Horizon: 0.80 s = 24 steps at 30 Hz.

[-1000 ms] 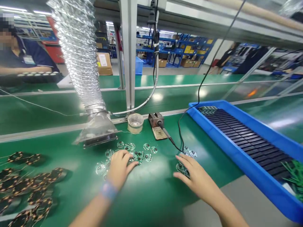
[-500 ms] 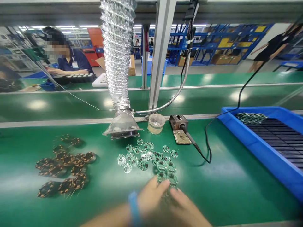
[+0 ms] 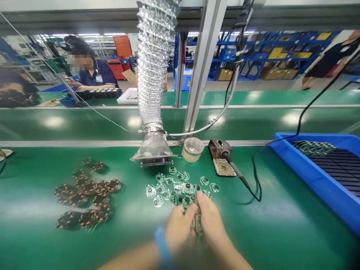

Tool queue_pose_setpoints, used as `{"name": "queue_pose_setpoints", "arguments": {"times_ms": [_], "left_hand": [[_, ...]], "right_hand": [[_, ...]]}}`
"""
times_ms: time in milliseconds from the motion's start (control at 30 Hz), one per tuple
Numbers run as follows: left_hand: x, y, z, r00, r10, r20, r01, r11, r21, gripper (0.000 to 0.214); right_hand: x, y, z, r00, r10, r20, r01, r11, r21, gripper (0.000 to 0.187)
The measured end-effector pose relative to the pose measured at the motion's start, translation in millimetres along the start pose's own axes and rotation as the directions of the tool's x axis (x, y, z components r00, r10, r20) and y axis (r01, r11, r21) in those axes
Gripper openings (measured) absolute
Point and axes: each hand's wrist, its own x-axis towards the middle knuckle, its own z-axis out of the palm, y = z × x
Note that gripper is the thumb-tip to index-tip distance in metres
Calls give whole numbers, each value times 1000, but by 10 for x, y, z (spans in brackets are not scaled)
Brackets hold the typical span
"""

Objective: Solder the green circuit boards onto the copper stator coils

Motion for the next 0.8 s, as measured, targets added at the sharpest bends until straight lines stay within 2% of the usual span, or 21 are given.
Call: {"name": "queue_pose_setpoints", "arguments": {"times_ms": [67,133,167,233,300,400,500,600,633,667,733,800], "left_hand": [[21,3,-45,1000,0,22,0,1000,-4,30],[29,29,-104,995,66,71,-66,998,-8,22],[32,46,-134,987,103,120,-101,995,-23,24],[39,75,-182,960,139,242,-123,989,-78,42],[46,93,-211,938,109,329,-75,991,-114,51],[35,121,-238,906,58,420,-58,998,-13,35],[-4,161,-272,841,69,536,-145,984,102,25],[-24,183,-315,739,99,667,-190,980,65,25],[-20,182,-329,722,89,686,-180,982,62,24],[-11,178,-342,723,68,687,-160,985,71,23],[16,170,-368,758,17,652,-122,986,116,22],[40,165,-389,791,-25,611,-91,983,158,19]], "right_hand": [[27,34,11,999,32,10,-33,999,29,47],[49,81,6,999,44,31,-46,998,49,46],[58,102,-6,998,45,40,-47,997,53,47],[81,124,-57,998,44,55,-46,998,49,51],[125,96,-147,997,27,67,-30,999,36,57],[237,-34,-317,988,-53,143,52,999,7,55],[332,-142,-435,931,-98,351,113,993,-24,42],[340,-116,-472,844,-53,534,87,995,-39,55],[331,-87,-484,821,-34,571,72,996,-44,57],[323,-59,-506,802,-18,597,60,997,-51,58],[323,-28,-579,777,-10,630,66,996,-65,59],[336,-42,-668,747,-32,664,110,991,-76,49]]}}
